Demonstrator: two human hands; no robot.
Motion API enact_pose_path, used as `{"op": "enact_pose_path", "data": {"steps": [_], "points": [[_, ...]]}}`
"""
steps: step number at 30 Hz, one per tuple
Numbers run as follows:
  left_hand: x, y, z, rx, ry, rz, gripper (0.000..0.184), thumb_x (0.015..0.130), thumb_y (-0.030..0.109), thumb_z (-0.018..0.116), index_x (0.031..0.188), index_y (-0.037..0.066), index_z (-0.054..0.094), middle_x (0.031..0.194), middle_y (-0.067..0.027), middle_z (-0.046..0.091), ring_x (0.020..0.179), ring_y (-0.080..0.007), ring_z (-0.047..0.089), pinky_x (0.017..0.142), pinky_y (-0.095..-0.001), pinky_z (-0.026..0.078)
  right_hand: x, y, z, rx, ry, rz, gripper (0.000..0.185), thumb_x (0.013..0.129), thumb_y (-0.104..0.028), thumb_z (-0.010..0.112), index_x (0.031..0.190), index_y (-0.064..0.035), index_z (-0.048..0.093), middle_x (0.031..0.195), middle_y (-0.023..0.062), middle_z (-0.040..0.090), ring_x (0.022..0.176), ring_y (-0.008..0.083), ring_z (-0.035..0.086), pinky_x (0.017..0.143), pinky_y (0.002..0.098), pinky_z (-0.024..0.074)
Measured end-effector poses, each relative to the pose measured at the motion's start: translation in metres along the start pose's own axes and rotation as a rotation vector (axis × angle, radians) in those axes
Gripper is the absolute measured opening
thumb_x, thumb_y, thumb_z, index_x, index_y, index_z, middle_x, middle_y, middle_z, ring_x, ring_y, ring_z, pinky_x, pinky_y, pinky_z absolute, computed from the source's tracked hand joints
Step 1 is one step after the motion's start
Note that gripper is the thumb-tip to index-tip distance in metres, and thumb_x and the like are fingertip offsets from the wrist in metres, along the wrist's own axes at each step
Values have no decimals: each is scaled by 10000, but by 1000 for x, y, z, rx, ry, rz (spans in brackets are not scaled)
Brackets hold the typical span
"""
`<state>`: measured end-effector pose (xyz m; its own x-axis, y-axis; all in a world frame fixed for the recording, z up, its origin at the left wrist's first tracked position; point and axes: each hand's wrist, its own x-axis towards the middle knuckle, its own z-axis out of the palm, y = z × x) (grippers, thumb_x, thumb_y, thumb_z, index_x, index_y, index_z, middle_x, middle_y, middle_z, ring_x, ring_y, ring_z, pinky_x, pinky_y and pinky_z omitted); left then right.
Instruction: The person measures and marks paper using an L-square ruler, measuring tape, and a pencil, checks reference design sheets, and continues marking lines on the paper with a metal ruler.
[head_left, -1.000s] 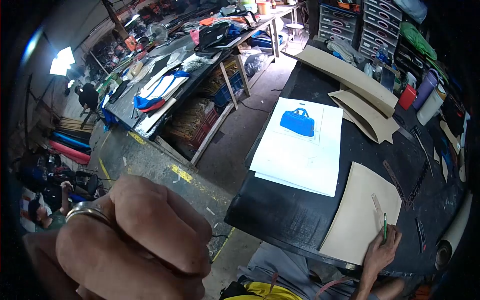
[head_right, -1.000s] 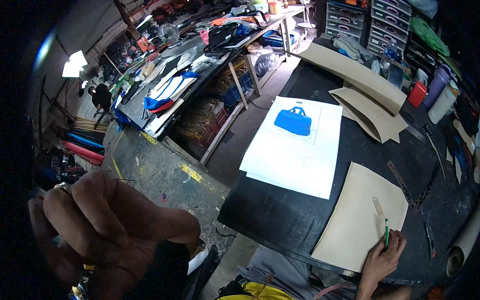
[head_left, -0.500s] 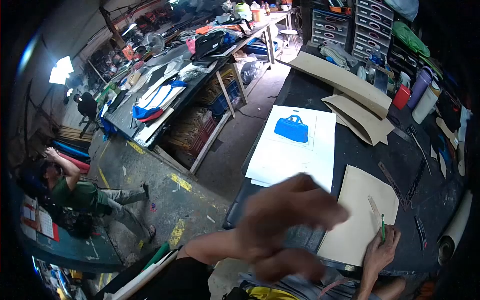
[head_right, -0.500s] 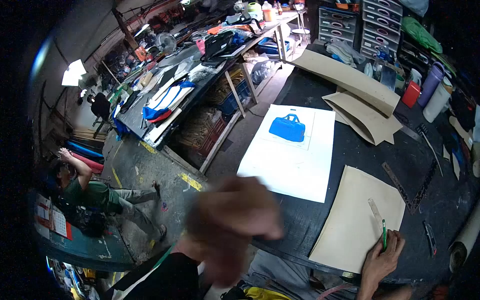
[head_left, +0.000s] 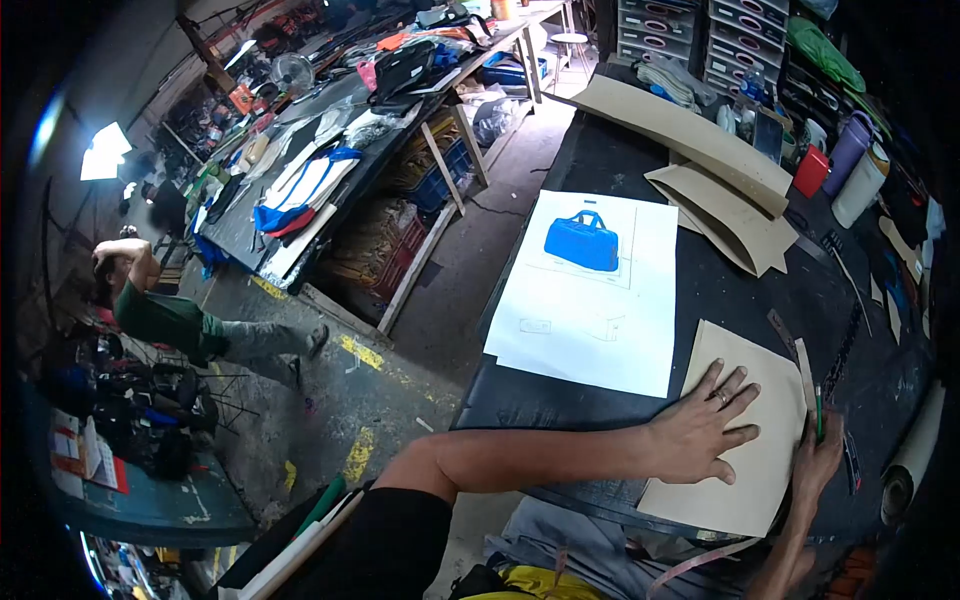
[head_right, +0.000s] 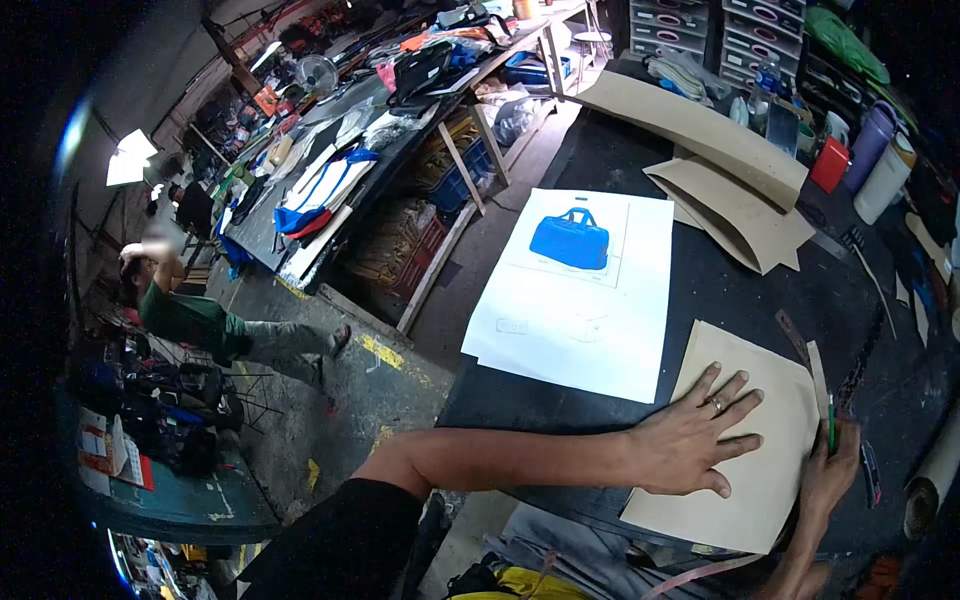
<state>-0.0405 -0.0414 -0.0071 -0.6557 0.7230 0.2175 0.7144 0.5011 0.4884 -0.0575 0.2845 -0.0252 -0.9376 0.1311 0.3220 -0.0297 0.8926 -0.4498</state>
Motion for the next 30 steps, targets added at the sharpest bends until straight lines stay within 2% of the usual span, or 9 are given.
{"op": "enact_pose_path", "data": {"steps": [2, 6, 9, 10, 13, 17, 22, 26, 30], "points": [[-3, 3, -1, 30, -40, 0, 773, 1058, 669, 521, 1636, 156, 532, 1771, -286, 244, 1665, -534, 69, 1323, -731, 11, 6, 7, 2, -4, -48, 27, 206, 1145, -96, 563, 1281, 0, 684, 1098, 183, 662, 999, 348, 673, 868, 494, 528], [-3, 3, -3, 21, -49, -7, 769, 1064, 671, 508, 1630, 152, 540, 1767, -279, 257, 1666, -530, 72, 1324, -727, -4, 31, 22, 8, -42, -47, 113, 279, 1149, -144, 582, 1362, 6, 682, 1221, 227, 704, 1113, 389, 697, 965, 514, 543], [-3, 3, 1, 19, -37, -4, 770, 1063, 673, 506, 1628, 151, 541, 1769, -280, 253, 1667, -528, 67, 1323, -730, -11, 50, 71, 21, -222, 116, 15, 426, 1148, -293, 608, 1424, 26, 665, 1394, 290, 679, 1313, 439, 649, 1103, 486, 505], [-3, 3, 3, 18, -26, -4, 771, 1063, 675, 505, 1627, 151, 542, 1770, -281, 252, 1668, -527, 65, 1323, -731, -15, 56, 80, 22, -224, 113, 19, 426, 1148, -293, 608, 1424, 26, 665, 1394, 290, 679, 1313, 439, 649, 1103, 486, 505], [-3, 2, 6, 18, -17, -1, 767, 1062, 670, 512, 1623, 147, 546, 1774, -283, 246, 1669, -529, 60, 1318, -740, -10, 77, 94, 22, -241, 96, 134, 460, 1142, -283, 602, 1496, 9, 636, 1540, 283, 608, 1467, 436, 554, 1213, 480, 447], [-3, 1, 6, 18, -14, -4, 756, 1065, 659, 520, 1617, 144, 551, 1777, -284, 240, 1668, -534, 55, 1311, -752, -5, 84, 111, 19, -502, 60, -45, 445, 1129, -207, 617, 1520, 5, 621, 1554, 248, 615, 1442, 432, 584, 1183, 466, 483], [-2, 2, 7, 19, -11, -5, 743, 1069, 648, 526, 1611, 141, 557, 1773, -285, 249, 1664, -542, 65, 1307, -757, 3, 79, 121, 26, -496, 110, -36, 435, 1121, -174, 612, 1524, -11, 624, 1557, 242, 615, 1449, 428, 578, 1195, 470, 478], [-2, 2, 7, 24, 1, 2, 735, 1071, 638, 530, 1610, 138, 557, 1766, -288, 260, 1661, -546, 77, 1305, -760, 15, 75, 92, 17, -397, 16, 83, 411, 1118, -139, 603, 1507, -12, 633, 1516, 234, 644, 1442, 412, 585, 1178, 476, 490], [-1, 2, 6, 9, 4, 8, 732, 1076, 636, 524, 1605, 131, 557, 1760, -294, 267, 1657, -554, 84, 1300, -767, 30, 37, 123, 9, -308, 63, -81, 376, 1108, -116, 607, 1467, -10, 651, 1439, 227, 679, 1392, 389, 617, 1128, 490, 516]]}}
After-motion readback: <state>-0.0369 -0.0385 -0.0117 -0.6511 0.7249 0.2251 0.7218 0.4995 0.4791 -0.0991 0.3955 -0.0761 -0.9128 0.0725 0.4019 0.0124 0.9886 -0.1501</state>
